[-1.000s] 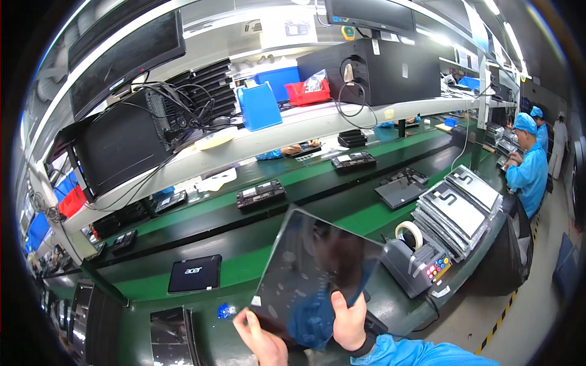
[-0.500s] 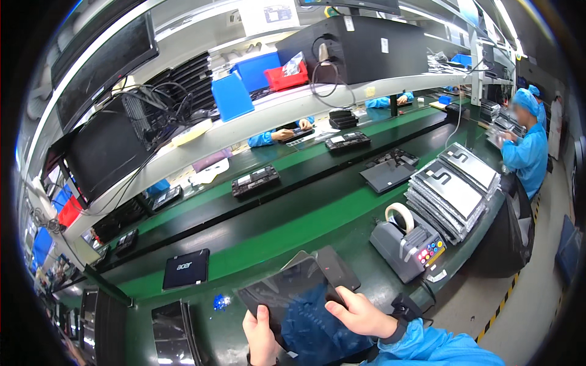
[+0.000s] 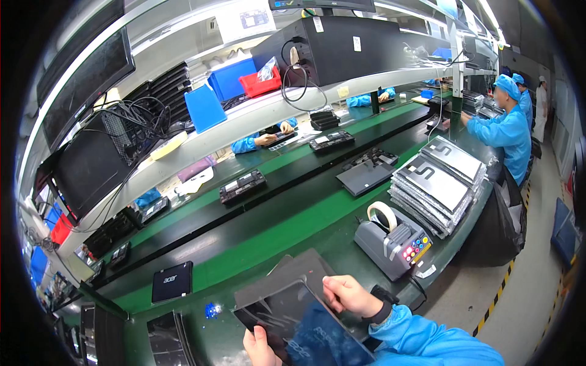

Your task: The person assembles electronic tablets by hand, attaching tablet screens to tablet bodies on a production line.

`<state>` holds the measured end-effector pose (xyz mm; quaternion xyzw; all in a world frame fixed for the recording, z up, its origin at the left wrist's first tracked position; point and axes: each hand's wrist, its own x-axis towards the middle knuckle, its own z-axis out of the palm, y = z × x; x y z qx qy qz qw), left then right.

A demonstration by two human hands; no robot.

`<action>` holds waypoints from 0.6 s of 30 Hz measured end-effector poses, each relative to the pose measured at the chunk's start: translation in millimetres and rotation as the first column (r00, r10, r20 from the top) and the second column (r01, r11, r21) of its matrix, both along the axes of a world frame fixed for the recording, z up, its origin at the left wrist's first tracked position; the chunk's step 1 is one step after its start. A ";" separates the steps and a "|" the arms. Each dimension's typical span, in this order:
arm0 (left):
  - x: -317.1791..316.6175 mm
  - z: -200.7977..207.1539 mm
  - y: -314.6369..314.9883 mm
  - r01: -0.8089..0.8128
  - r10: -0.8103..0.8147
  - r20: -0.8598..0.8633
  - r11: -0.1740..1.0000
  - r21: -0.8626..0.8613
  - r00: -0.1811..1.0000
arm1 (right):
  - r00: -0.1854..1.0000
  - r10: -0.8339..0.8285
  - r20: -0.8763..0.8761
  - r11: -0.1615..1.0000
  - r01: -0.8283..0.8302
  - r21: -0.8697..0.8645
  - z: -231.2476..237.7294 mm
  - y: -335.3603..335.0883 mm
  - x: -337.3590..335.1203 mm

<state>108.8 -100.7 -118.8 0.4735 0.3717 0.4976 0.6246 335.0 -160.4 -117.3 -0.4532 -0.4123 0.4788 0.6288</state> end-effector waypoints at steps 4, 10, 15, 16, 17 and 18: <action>-4.0 7.0 -5.8 0.067 -0.066 0.045 0.997 -0.034 0.997 | 0.990 -0.096 -0.106 0.994 0.100 0.036 13.7 -5.4 -13.4; -3.6 21.4 -10.7 0.018 -0.007 -0.102 0.995 0.100 0.995 | 0.375 -0.586 0.718 0.808 0.210 0.550 48.5 -1.4 -19.2; -2.3 7.7 -6.2 -0.007 0.009 -0.066 1.000 0.027 0.998 | 0.432 -0.559 0.708 0.827 0.231 0.512 36.0 -0.1 -14.1; -2.8 5.9 -5.7 -0.022 0.022 -0.063 1.000 -0.007 0.998 | 0.650 -0.432 0.625 0.897 0.241 0.370 35.3 -0.3 -15.0; -3.2 3.3 -5.1 -0.025 0.024 -0.065 1.000 -0.011 0.998 | 0.826 -0.294 0.481 0.952 0.208 0.225 34.3 -0.1 -16.0; -1.5 1.0 -4.2 -0.032 0.031 -0.041 0.999 -0.012 0.999 | 0.824 -0.297 0.482 0.951 0.211 0.224 29.2 1.9 -14.5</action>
